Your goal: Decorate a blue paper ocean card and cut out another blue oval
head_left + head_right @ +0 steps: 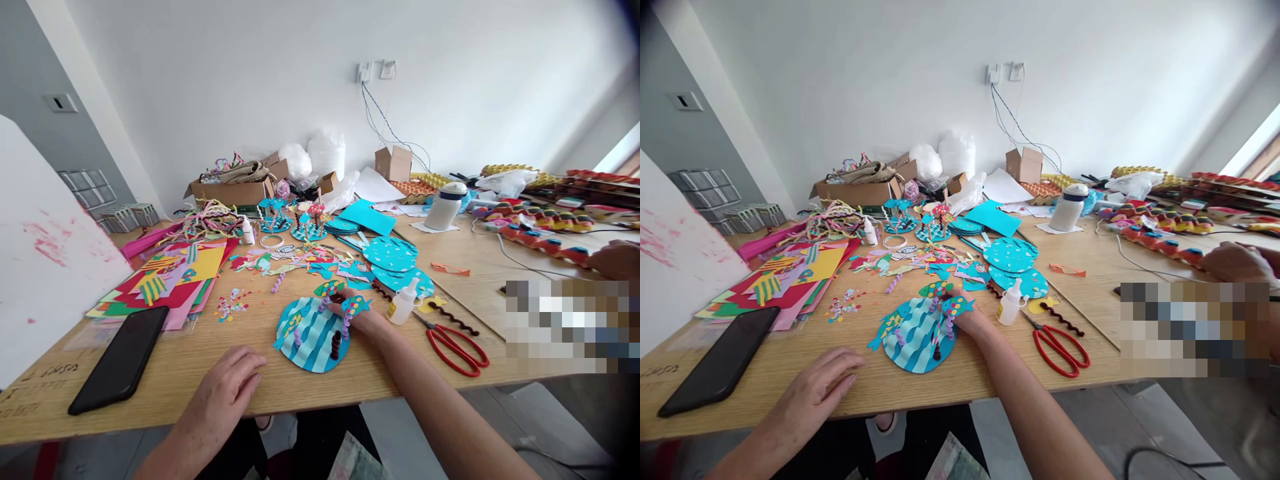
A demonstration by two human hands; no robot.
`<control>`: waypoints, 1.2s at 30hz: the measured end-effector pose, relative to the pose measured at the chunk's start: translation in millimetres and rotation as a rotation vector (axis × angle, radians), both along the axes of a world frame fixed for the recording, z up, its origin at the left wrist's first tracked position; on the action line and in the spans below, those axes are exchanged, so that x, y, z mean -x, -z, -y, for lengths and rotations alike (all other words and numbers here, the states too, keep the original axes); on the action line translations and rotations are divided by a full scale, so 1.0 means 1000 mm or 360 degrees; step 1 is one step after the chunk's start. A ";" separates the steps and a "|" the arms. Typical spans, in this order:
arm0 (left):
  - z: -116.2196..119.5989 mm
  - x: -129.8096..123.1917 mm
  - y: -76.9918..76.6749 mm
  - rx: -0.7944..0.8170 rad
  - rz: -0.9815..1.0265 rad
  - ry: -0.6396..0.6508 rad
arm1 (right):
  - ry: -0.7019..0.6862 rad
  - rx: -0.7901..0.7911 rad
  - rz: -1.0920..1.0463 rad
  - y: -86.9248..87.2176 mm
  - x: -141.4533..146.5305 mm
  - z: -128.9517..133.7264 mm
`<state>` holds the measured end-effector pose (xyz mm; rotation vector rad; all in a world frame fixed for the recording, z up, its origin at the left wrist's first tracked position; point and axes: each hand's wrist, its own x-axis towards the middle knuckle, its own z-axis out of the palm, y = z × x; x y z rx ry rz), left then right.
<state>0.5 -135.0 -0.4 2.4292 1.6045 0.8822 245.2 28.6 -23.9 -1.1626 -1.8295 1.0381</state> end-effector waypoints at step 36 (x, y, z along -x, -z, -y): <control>-0.032 -0.023 0.012 0.0026 -0.0220 0.0247 | 0.0006 0.0083 -0.0044 -0.008 -0.006 0.003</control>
